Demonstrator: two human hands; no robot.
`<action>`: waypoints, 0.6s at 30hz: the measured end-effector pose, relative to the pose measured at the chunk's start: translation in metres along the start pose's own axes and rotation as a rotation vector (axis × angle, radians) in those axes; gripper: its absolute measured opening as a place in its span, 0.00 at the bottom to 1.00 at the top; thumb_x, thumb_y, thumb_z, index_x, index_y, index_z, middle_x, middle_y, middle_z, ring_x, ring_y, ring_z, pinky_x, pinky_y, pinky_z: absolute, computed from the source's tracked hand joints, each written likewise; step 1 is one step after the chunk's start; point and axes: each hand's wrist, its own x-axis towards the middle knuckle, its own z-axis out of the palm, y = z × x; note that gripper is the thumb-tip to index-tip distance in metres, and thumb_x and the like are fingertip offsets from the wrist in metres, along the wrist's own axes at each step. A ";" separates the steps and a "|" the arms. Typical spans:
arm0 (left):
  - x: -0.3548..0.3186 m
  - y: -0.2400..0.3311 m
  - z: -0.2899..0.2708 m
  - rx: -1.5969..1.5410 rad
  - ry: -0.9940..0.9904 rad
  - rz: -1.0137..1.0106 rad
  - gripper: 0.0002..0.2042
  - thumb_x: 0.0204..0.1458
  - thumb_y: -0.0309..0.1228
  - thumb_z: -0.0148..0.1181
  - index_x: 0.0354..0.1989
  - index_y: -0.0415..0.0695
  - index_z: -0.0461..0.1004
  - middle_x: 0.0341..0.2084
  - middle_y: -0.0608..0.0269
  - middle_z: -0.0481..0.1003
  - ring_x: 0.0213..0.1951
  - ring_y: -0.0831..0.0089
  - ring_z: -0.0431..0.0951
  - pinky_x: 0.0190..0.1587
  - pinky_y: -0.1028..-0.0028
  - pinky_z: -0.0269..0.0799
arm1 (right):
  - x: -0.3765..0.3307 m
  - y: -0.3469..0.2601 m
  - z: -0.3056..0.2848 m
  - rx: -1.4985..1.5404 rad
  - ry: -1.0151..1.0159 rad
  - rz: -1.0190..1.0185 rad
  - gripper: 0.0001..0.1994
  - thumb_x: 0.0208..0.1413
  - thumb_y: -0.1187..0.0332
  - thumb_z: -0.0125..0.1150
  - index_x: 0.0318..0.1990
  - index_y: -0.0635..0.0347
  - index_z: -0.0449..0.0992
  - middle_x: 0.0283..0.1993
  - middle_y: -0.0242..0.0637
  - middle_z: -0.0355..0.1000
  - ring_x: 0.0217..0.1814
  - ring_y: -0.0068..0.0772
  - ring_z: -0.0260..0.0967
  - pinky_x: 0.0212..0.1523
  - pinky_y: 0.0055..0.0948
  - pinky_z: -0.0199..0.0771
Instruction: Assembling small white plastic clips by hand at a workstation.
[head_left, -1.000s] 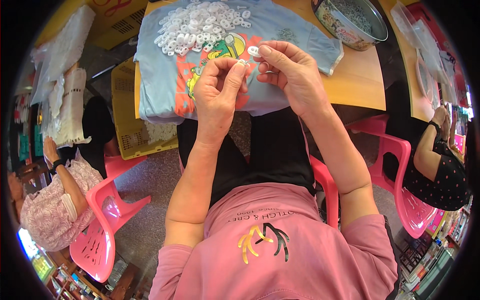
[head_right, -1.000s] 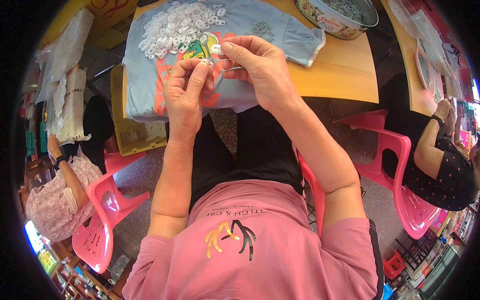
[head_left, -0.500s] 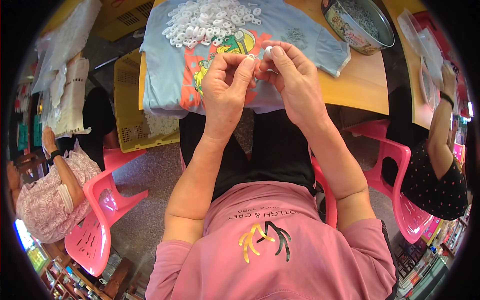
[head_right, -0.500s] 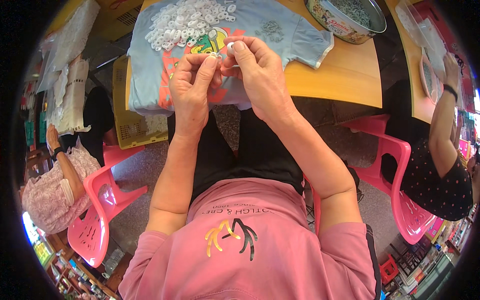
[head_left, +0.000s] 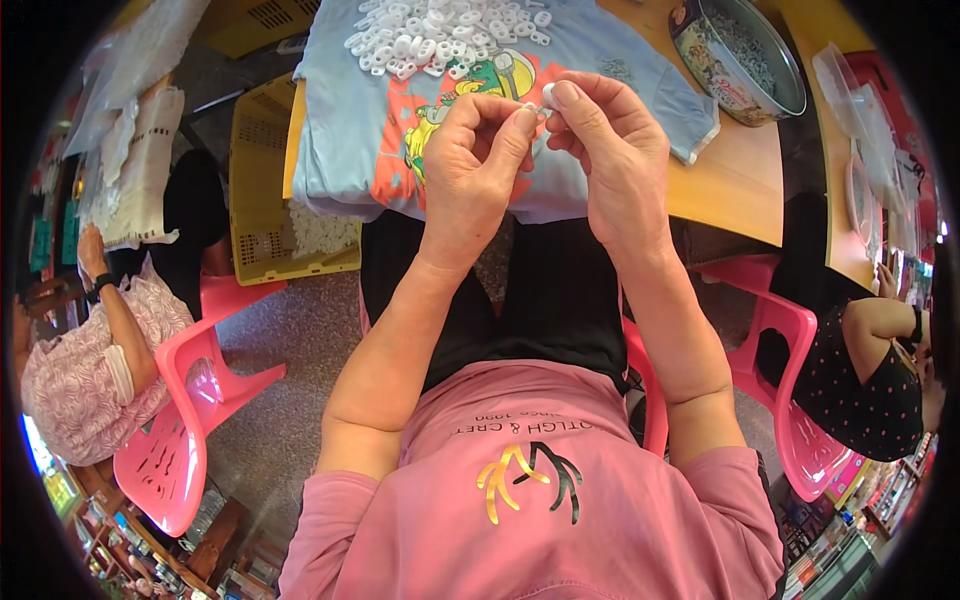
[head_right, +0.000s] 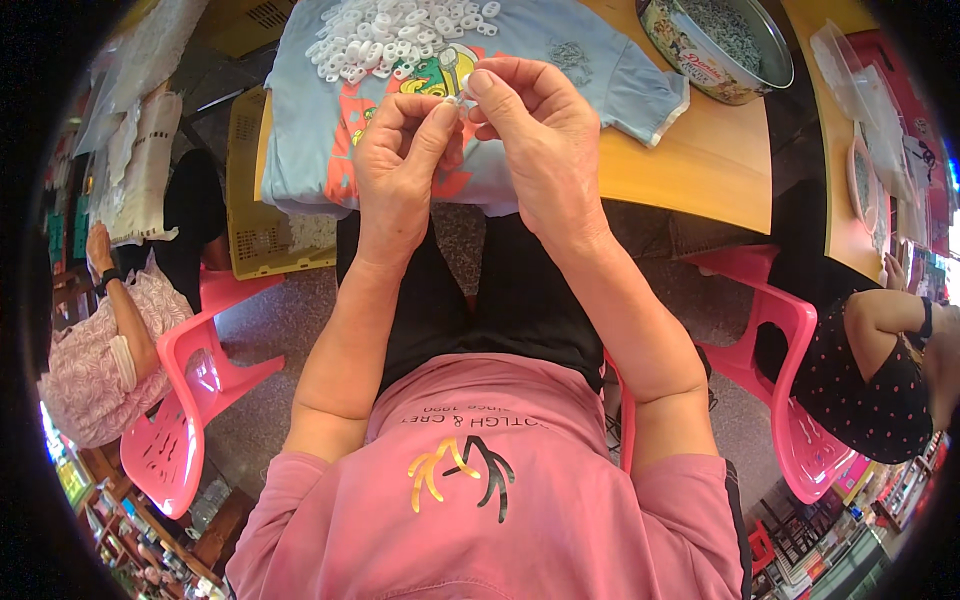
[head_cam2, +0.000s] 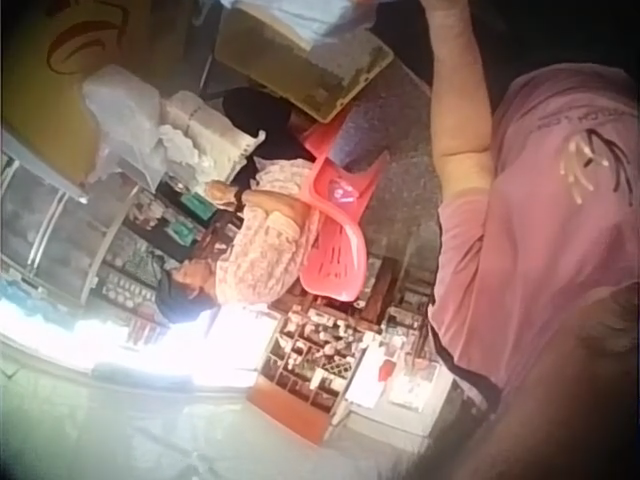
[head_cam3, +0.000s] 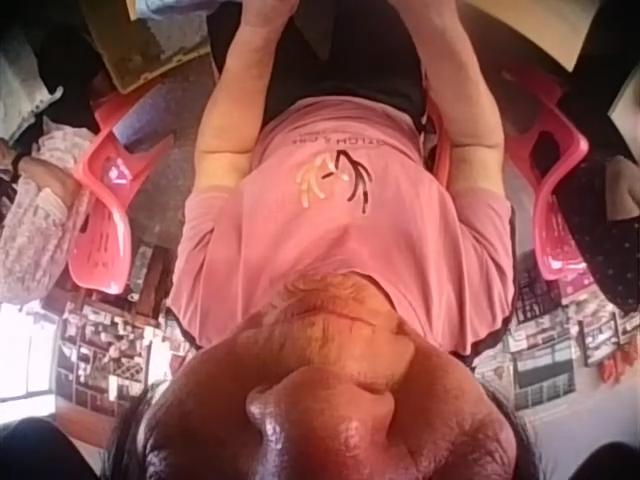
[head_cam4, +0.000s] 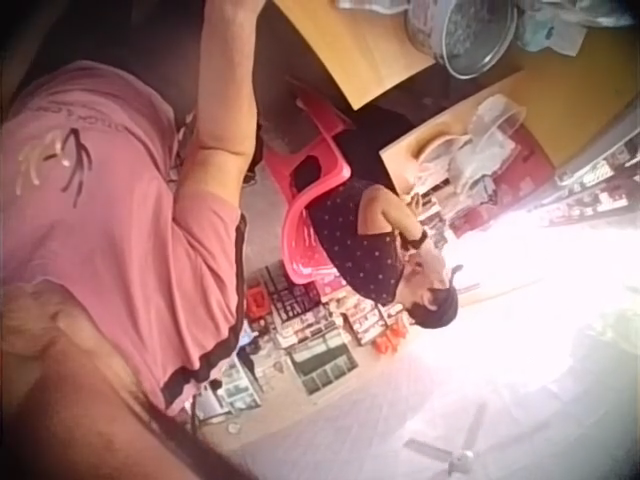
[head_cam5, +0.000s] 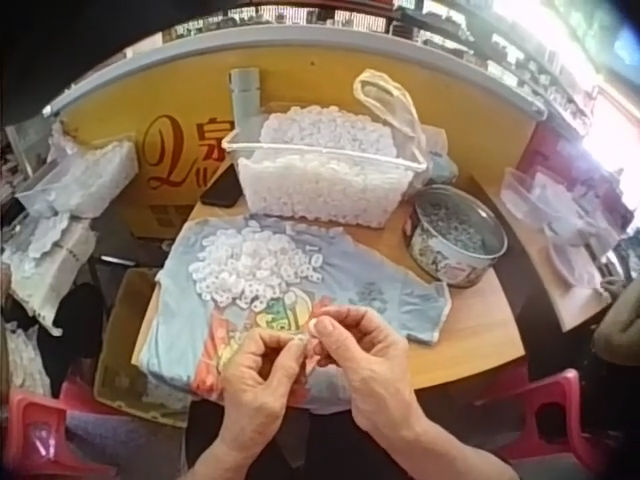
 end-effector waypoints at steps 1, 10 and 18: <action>0.000 0.001 0.000 -0.001 0.002 -0.001 0.05 0.59 0.28 0.59 0.37 0.40 0.72 0.28 0.69 0.76 0.27 0.85 0.72 0.29 0.83 0.69 | 0.000 0.000 0.001 -0.001 -0.001 0.002 0.10 0.60 0.68 0.63 0.46 0.63 0.76 0.38 0.32 0.77 0.37 0.18 0.72 0.39 0.21 0.73; -0.002 0.004 0.001 0.018 0.026 -0.053 0.07 0.59 0.32 0.60 0.37 0.42 0.72 0.28 0.70 0.76 0.26 0.86 0.72 0.25 0.84 0.68 | 0.003 -0.002 -0.004 0.020 0.024 0.002 0.10 0.58 0.70 0.64 0.45 0.65 0.76 0.40 0.36 0.79 0.36 0.20 0.73 0.38 0.22 0.75; -0.002 0.003 0.000 0.028 0.016 -0.040 0.07 0.59 0.33 0.60 0.37 0.43 0.72 0.28 0.70 0.77 0.26 0.87 0.72 0.24 0.84 0.68 | -0.001 0.001 -0.003 -0.004 0.013 -0.032 0.10 0.58 0.68 0.65 0.44 0.64 0.77 0.40 0.34 0.78 0.36 0.19 0.73 0.38 0.21 0.74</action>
